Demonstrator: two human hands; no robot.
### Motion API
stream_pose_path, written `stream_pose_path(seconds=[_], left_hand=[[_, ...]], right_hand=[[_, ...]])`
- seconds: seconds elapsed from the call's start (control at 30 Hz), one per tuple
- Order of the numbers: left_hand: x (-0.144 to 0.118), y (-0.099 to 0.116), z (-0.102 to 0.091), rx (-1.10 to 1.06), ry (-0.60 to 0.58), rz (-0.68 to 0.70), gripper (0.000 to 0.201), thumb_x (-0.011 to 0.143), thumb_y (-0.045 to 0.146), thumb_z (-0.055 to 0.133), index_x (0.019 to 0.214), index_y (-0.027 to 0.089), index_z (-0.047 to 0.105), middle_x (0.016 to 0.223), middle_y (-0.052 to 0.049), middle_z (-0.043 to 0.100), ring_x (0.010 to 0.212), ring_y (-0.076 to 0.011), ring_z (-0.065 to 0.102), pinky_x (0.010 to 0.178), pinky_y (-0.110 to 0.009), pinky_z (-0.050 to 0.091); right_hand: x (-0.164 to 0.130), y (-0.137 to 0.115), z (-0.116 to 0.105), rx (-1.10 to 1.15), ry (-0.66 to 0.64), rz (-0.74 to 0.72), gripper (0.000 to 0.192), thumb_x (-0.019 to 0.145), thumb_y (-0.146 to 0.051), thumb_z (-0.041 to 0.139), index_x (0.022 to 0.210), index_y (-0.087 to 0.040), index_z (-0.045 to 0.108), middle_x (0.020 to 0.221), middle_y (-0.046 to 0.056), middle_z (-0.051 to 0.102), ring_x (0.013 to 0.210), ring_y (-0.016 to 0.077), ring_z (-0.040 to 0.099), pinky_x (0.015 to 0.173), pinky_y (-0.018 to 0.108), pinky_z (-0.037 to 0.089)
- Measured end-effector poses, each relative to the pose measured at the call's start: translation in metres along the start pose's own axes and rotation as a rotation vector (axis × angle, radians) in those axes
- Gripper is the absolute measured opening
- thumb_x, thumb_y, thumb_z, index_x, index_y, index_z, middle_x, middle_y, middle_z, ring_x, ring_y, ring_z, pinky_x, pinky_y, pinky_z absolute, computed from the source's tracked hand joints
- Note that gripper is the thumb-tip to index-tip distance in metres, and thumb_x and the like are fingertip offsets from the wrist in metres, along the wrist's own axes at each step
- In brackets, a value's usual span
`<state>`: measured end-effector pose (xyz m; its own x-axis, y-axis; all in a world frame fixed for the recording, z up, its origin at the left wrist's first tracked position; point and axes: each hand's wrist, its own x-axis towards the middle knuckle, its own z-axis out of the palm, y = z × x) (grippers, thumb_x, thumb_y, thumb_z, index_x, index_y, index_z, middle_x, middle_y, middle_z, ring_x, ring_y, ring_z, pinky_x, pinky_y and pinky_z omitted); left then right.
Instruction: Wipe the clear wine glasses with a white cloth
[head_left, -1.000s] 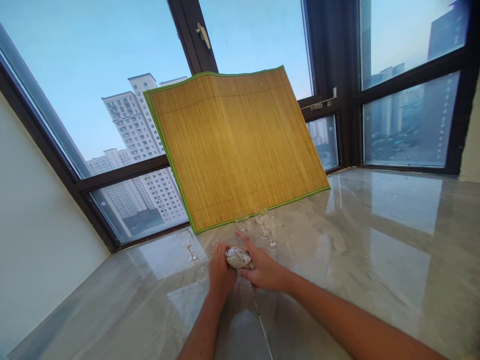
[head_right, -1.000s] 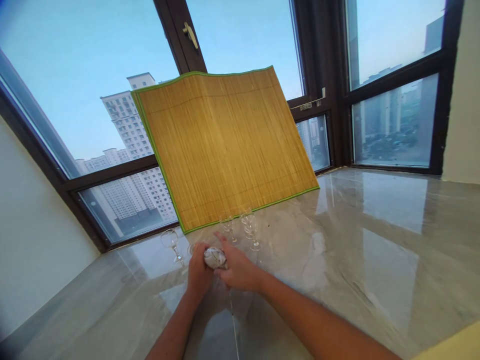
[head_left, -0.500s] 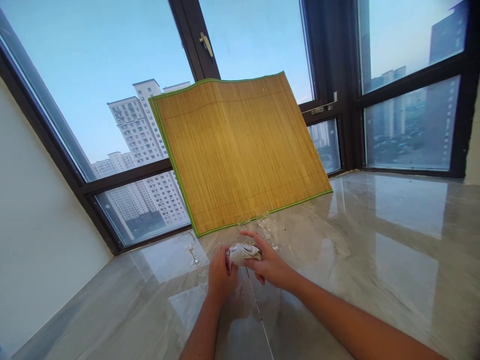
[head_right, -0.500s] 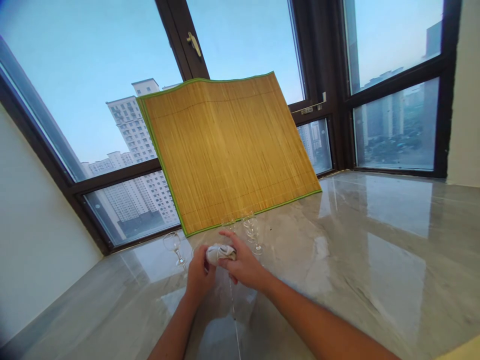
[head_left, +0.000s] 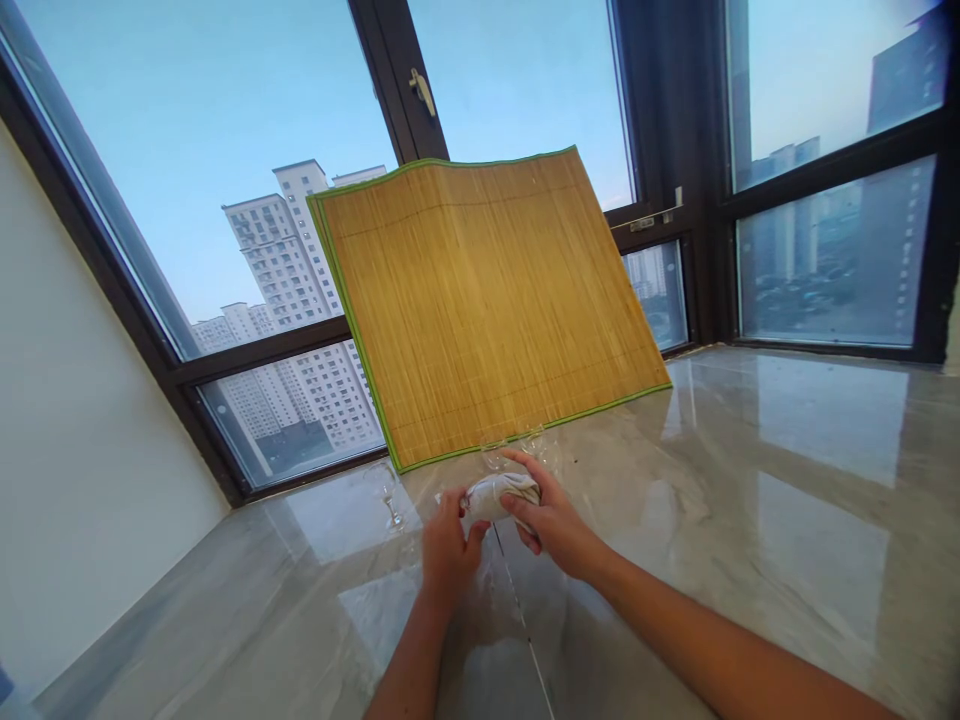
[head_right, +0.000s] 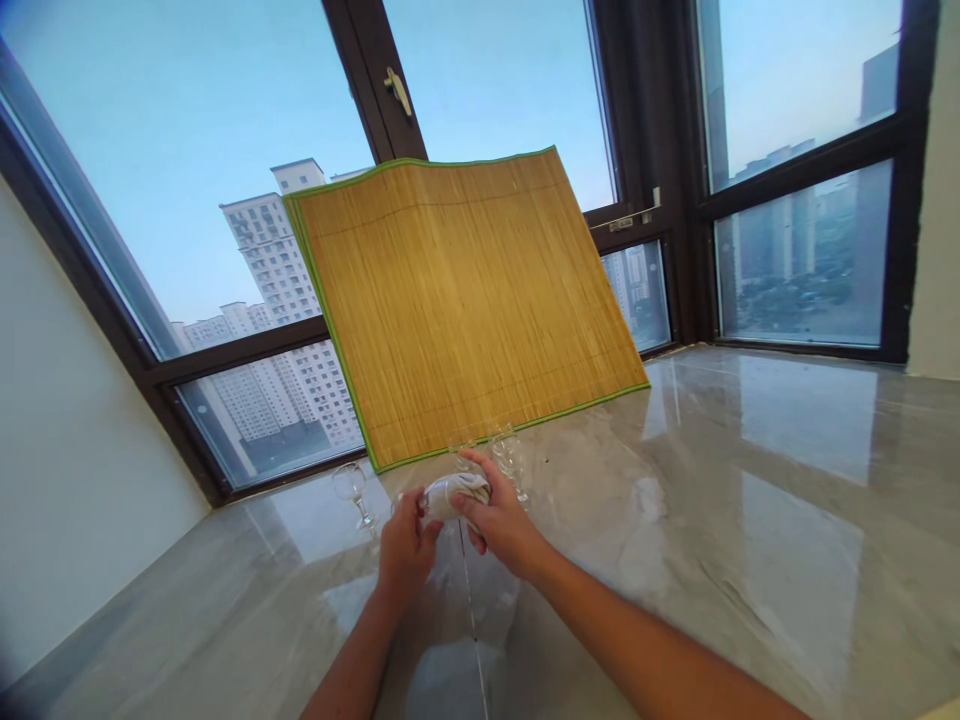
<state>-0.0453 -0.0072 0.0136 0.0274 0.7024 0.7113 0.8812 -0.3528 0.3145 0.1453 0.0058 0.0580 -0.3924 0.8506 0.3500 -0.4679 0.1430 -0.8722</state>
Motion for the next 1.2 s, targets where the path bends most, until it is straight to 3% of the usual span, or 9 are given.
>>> stream_pose_path(seconds=[0.2, 0.3, 0.47, 0.57, 0.63, 0.73, 0.97, 1.2], left_hand=[[0.001, 0.003, 0.005, -0.133, -0.061, -0.107, 0.021, 0.090, 0.041, 0.050, 0.093, 0.021, 0.055, 0.075, 0.000, 0.057, 0.067, -0.0178, 0.053, 0.062, -0.028, 0.034], [0.000, -0.002, 0.014, -0.343, -0.050, -0.183, 0.039, 0.093, 0.054, 0.042, 0.081, 0.020, 0.057, 0.068, -0.001, 0.055, 0.064, -0.0162, 0.050, 0.060, -0.028, 0.034], [0.003, -0.010, 0.023, -0.841, -0.038, -0.638, 0.063, 0.082, 0.080, 0.035, 0.081, 0.021, 0.055, 0.064, 0.003, 0.052, 0.039, -0.0081, 0.033, 0.039, -0.024, 0.024], [0.008, -0.001, 0.014, -1.204, -0.066, -0.842, 0.059, 0.086, 0.076, 0.035, 0.092, 0.021, 0.054, 0.075, 0.002, 0.060, 0.035, -0.0050, 0.031, 0.034, -0.020, 0.022], [0.011, 0.007, 0.005, -1.483, -0.097, -0.932, 0.054, 0.089, 0.070, 0.037, 0.097, 0.020, 0.055, 0.082, -0.002, 0.064, 0.039, -0.0044, 0.036, 0.035, -0.017, 0.027], [0.012, 0.016, -0.005, -1.772, -0.107, -1.001, 0.055, 0.088, 0.069, 0.042, 0.099, 0.017, 0.059, 0.093, -0.008, 0.068, 0.045, -0.0042, 0.040, 0.039, -0.017, 0.036], [0.012, 0.023, -0.007, -1.882, -0.041, -1.053, 0.041, 0.092, 0.056, 0.050, 0.085, 0.016, 0.059, 0.097, -0.008, 0.068, 0.046, -0.0028, 0.041, 0.042, -0.015, 0.043], [0.011, 0.021, -0.003, -1.800, -0.068, -1.034, 0.037, 0.090, 0.053, 0.055, 0.084, 0.017, 0.061, 0.091, -0.005, 0.068, 0.052, -0.0050, 0.052, 0.047, -0.017, 0.048]], right_hand=[[0.002, 0.001, -0.001, 0.056, 0.031, 0.013, 0.065, 0.075, -0.039, 0.072, 0.131, -0.024, 0.042, 0.072, -0.009, 0.054, 0.035, 0.0018, 0.034, 0.031, 0.016, 0.027], [0.005, -0.002, -0.005, 0.053, 0.069, -0.012, 0.063, 0.075, -0.039, 0.071, 0.129, -0.025, 0.042, 0.078, -0.008, 0.056, 0.036, 0.0014, 0.035, 0.031, 0.016, 0.026], [0.012, -0.005, -0.012, -0.141, 0.173, -0.113, 0.058, 0.079, -0.038, 0.065, 0.130, -0.027, 0.039, 0.085, -0.005, 0.058, 0.039, 0.0047, 0.039, 0.034, 0.020, 0.032], [0.013, 0.005, -0.014, -0.357, 0.191, -0.235, 0.051, 0.082, -0.029, 0.060, 0.130, -0.025, 0.044, 0.095, 0.001, 0.063, 0.066, 0.0141, 0.060, 0.059, 0.028, 0.051], [0.012, 0.015, -0.016, -0.507, 0.173, -0.304, 0.051, 0.082, -0.021, 0.058, 0.131, -0.025, 0.046, 0.106, 0.004, 0.064, 0.091, 0.0192, 0.063, 0.082, 0.034, 0.051], [0.013, 0.028, -0.018, -0.660, 0.150, -0.289, 0.059, 0.081, -0.015, 0.056, 0.137, -0.025, 0.044, 0.112, 0.005, 0.066, 0.100, 0.0215, 0.062, 0.092, 0.037, 0.046], [0.012, 0.034, -0.018, -0.806, 0.094, -0.189, 0.067, 0.083, -0.016, 0.056, 0.146, -0.025, 0.037, 0.091, 0.003, 0.070, 0.083, 0.0217, 0.064, 0.077, 0.032, 0.046], [0.013, 0.032, -0.017, -0.794, 0.073, -0.225, 0.052, 0.085, -0.019, 0.056, 0.137, -0.025, 0.054, 0.115, 0.009, 0.070, 0.105, 0.0256, 0.064, 0.095, 0.040, 0.045]])
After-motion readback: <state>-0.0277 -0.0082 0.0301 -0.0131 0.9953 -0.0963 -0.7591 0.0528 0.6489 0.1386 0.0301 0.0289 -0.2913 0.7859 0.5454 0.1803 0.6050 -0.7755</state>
